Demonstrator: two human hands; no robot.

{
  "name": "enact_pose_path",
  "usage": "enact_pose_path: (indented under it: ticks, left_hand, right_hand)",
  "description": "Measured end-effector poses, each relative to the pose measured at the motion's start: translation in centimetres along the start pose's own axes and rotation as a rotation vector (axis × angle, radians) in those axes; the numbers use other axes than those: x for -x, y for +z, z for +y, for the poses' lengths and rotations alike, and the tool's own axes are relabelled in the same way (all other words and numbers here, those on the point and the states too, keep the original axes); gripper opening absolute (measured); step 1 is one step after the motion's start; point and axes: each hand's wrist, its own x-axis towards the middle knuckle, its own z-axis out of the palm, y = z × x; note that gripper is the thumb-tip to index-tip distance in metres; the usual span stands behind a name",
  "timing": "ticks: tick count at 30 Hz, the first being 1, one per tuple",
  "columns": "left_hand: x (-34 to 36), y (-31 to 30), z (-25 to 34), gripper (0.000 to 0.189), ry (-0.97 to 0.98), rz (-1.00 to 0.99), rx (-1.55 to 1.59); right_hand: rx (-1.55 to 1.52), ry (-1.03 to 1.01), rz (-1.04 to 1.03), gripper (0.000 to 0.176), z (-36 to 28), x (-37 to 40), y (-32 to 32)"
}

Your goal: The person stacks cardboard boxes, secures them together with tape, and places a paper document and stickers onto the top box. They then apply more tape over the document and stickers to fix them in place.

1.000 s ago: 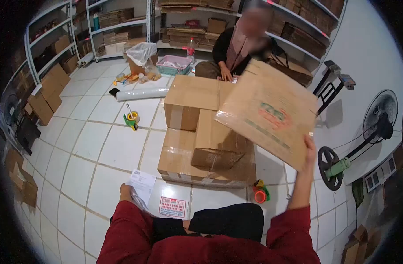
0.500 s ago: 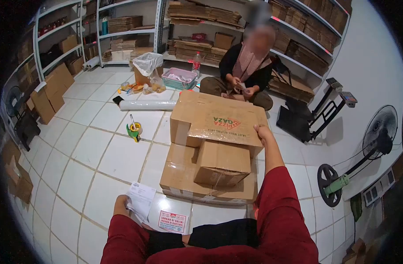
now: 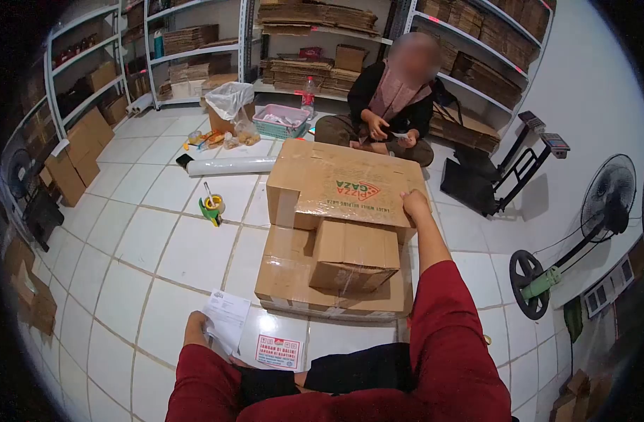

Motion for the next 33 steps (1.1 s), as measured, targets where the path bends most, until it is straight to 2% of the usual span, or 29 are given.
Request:
enact_pose_path:
  ticks: [2,7,9,11,13,15,18,20,22,24,26,27,28,29,30,31,32,33]
  left_hand:
    - [-0.3,-0.1,-0.3,0.033,0.011,0.004,-0.047]
    - [-3.5,-1.1,0.2,0.033,0.078,0.036,0.094]
    - [-5.1,-1.5,0.0,0.033,0.110,0.047,0.148]
    - [-6.2,-1.8,-0.5,0.033,0.139,0.065,0.188]
    - [-6.7,-2.4,0.3,0.033,0.169,0.092,0.216]
    - [-6.7,-2.6,0.9,0.034,0.200,0.114,0.241]
    - [-6.9,-3.2,1.8,0.034,0.248,0.137,0.286]
    - [-6.9,-3.3,1.3,0.034,0.278,0.158,0.332]
    - [-7.3,-4.7,3.3,0.034,0.312,0.179,0.395]
    - [-7.8,-5.0,3.2,0.034,0.333,0.189,0.462]
    - [-8.7,-5.0,2.3,0.035,0.331,0.183,0.514]
    - [-9.9,-5.3,2.4,0.035,0.322,0.173,0.528]
    - [-10.0,-4.6,-1.3,0.035,0.307,0.157,0.527]
    - [-10.5,-2.9,-3.9,0.035,0.285,0.136,0.514]
    - [-2.9,-1.5,-2.4,0.035,0.270,0.116,0.497]
    - [8.1,0.0,2.0,0.059,-0.058,0.552,-0.272]
    - [11.5,-0.3,4.1,0.064,-0.150,0.491,-0.267]
    - [11.4,0.2,4.7,0.064,-0.139,0.486,-0.283]
  right_hand:
    - [0.029,-0.007,-0.014,0.036,-0.6,0.3,-0.5]
    - [0.184,0.026,0.001,0.031,-2.0,2.1,-1.0]
    - [0.342,0.067,0.120,0.028,-1.8,1.0,0.0]
    - [0.069,-0.099,0.383,0.028,-5.4,3.8,-2.3]
    - [0.211,-0.551,0.404,0.044,-5.3,2.6,-0.5]
    - [0.295,-0.363,-0.055,0.052,-5.6,5.7,3.1]
    - [0.238,-0.313,-0.132,0.058,-5.4,5.9,3.6]
    - [0.207,-0.318,-0.131,0.057,-5.4,6.1,2.8]
    - [0.183,-0.338,-0.123,0.055,-5.2,6.2,2.0]
    - [-0.090,-0.589,0.158,0.047,-2.4,6.7,0.9]
    - [-0.462,-0.605,0.456,0.038,0.6,10.1,-1.0]
    - [-0.420,-0.545,0.500,0.036,3.4,11.3,-1.3]
    - [-0.370,-0.470,0.539,0.035,6.8,12.7,-1.8]
    - [-0.388,-0.274,0.453,0.034,10.5,14.4,-1.9]
    - [-0.449,-0.104,0.394,0.037,14.6,15.7,-1.1]
    - [-0.354,0.026,0.316,0.040,18.6,17.3,-0.2]
    - [-0.264,0.146,0.237,0.043,22.1,18.9,0.7]
    - [-0.238,0.205,0.120,0.047,25.7,20.1,2.5]
